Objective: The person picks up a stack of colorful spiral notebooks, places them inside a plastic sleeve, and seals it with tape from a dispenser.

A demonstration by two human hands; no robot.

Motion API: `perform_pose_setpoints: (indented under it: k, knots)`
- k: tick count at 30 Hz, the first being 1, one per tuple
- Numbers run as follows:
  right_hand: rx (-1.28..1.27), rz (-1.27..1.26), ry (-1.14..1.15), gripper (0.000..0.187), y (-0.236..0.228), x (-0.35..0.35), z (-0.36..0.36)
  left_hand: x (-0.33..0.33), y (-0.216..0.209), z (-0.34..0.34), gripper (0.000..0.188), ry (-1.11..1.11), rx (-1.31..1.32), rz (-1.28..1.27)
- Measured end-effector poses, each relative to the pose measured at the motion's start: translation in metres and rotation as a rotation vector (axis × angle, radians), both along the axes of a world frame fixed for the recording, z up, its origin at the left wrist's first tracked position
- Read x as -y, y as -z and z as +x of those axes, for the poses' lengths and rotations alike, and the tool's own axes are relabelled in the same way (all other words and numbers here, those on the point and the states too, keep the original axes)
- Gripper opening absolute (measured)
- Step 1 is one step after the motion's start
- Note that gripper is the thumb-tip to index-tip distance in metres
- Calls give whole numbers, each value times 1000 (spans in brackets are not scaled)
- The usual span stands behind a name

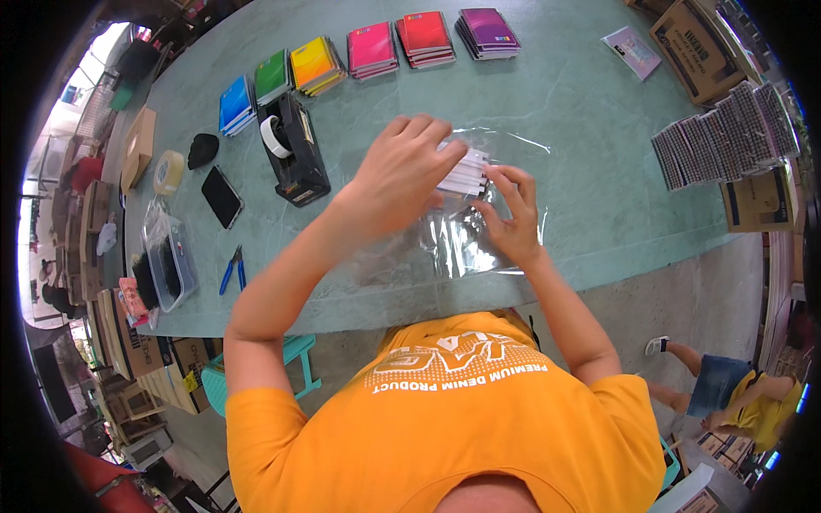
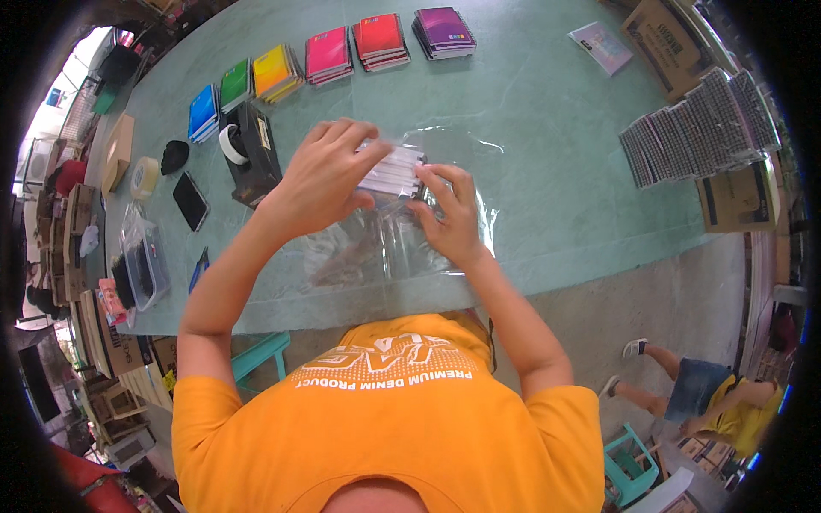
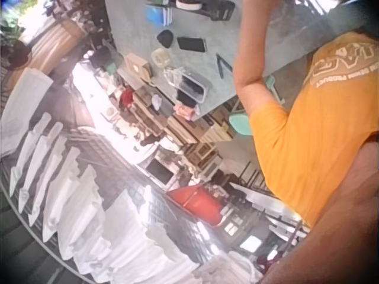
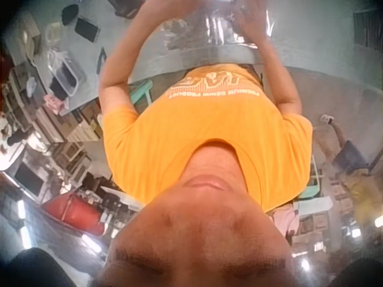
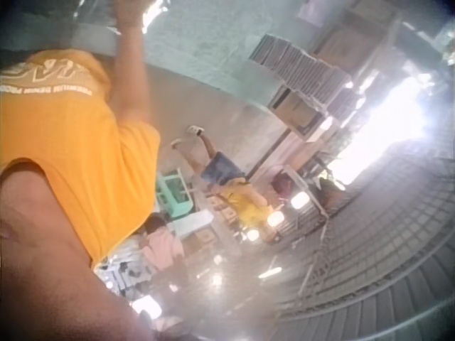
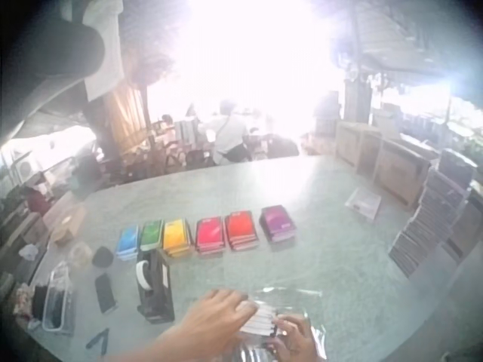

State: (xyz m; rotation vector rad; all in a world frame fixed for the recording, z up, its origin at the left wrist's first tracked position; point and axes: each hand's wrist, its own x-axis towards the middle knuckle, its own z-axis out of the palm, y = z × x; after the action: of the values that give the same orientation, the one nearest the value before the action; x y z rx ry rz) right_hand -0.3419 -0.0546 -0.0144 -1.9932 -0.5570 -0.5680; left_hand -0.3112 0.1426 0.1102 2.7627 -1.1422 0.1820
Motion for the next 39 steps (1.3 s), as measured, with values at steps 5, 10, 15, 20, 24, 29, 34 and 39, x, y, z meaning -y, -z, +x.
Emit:
perform_pose_setpoints:
  k: [5,10,15,20,24,29,34,39]
  knots:
    - [96,-60,-38,50,-12,4,7,6,-5,-21,19,81,-19,207]
    - [177,-333,-89,45,-25,7,6,-9,-4,-49,20,290,57,236]
    - [186,-432,-172,45,-35,7,13,-6,-33,-55,32,582,-332,202]
    - [174,-451,-237,46,-33,7,16,-29,-28,35,32,281,110,196]
    - [184,-485,-228,41,-27,2,10,-5,-13,44,13,477,36,111]
    - [-35,-146,-205,38,-16,-3,-1,14,1,46,13,530,-59,123]
    - [111,-387,-241,30,-25,-1,3,17,0,47,13,493,-35,193]
    - [95,-398,-229,26,-27,-2,3,21,-35,43,14,340,39,555]
